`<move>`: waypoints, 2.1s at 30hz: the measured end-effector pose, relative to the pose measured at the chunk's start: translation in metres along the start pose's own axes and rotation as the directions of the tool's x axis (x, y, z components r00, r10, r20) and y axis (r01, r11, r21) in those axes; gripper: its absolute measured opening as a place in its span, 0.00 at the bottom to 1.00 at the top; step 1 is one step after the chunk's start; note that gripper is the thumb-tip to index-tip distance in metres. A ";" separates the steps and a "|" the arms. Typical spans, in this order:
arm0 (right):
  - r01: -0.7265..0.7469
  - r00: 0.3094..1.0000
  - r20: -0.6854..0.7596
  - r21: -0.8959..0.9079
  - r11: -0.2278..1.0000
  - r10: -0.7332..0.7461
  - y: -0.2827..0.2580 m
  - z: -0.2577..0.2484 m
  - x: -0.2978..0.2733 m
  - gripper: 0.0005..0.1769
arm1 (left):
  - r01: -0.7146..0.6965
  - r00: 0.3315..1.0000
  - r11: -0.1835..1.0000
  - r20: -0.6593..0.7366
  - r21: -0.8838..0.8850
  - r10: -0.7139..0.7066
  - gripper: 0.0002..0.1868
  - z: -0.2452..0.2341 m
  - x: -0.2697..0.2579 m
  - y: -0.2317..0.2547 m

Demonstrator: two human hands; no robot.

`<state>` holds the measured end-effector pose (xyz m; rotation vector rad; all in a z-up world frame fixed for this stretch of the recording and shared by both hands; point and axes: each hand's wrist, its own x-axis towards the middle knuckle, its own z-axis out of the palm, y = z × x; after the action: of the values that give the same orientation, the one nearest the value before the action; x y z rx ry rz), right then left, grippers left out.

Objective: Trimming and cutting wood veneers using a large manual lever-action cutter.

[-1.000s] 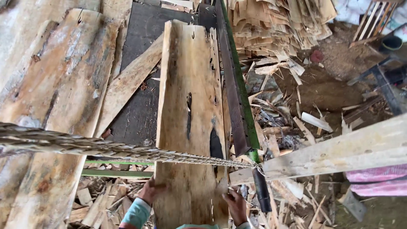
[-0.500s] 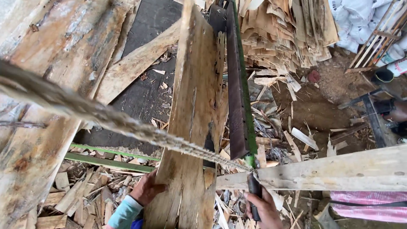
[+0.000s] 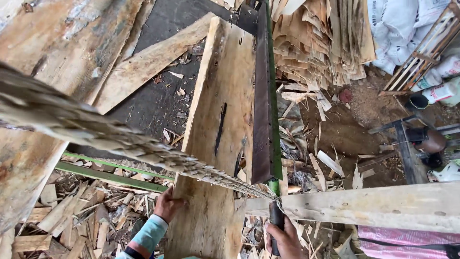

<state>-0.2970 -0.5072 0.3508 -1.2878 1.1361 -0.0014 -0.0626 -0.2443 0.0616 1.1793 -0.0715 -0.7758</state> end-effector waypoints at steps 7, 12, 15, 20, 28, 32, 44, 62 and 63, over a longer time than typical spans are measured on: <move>0.001 0.996 -0.083 -0.180 0.984 -0.017 -0.029 -0.006 -0.018 0.32 | -0.056 0.997 0.996 -0.051 -0.065 0.053 0.33 -0.004 0.046 -0.030; 0.041 0.991 -0.115 -0.176 0.983 -0.062 0.002 0.010 0.002 0.32 | -0.027 0.999 0.946 -0.037 -0.324 0.016 0.29 0.000 0.100 -0.019; 0.062 0.991 -0.106 -0.222 0.973 -0.087 0.021 0.005 0.014 0.31 | -0.014 1.000 0.884 -0.023 -0.467 0.004 0.27 0.009 0.131 0.000; 0.076 0.992 -0.075 -0.276 0.958 -0.100 -0.033 -0.007 -0.021 0.30 | 0.063 0.997 0.764 0.015 -0.642 -0.070 0.26 -0.021 0.162 -0.040; 0.076 0.992 -0.077 -0.309 0.948 -0.105 0.064 0.018 0.035 0.27 | -0.182 0.983 0.979 -0.018 0.095 0.184 0.33 -0.009 0.164 -0.029; 0.103 0.995 0.012 -0.249 0.963 -0.103 0.038 0.011 0.041 0.27 | -0.183 0.982 0.971 -0.011 0.155 0.187 0.32 -0.016 0.180 -0.035; 0.035 0.966 -0.203 -0.507 0.861 -0.159 0.043 -0.024 0.041 0.33 | -0.279 0.960 0.952 0.040 0.125 0.276 0.24 0.008 0.240 0.013; 0.215 0.958 -0.069 -0.463 0.860 -0.277 -0.002 -0.018 0.010 0.22 | -0.006 0.999 0.974 0.046 0.227 -0.004 0.28 -0.027 0.264 -0.013; 0.308 0.921 -0.030 -0.553 0.774 -0.388 0.011 -0.028 0.016 0.24 | 0.025 0.999 0.951 0.029 0.309 -0.036 0.23 -0.035 0.267 -0.032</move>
<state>-0.3136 -0.5331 0.3369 -2.0291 1.0331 -0.0548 0.1350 -0.3756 -0.0694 1.4669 -0.2096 -0.8319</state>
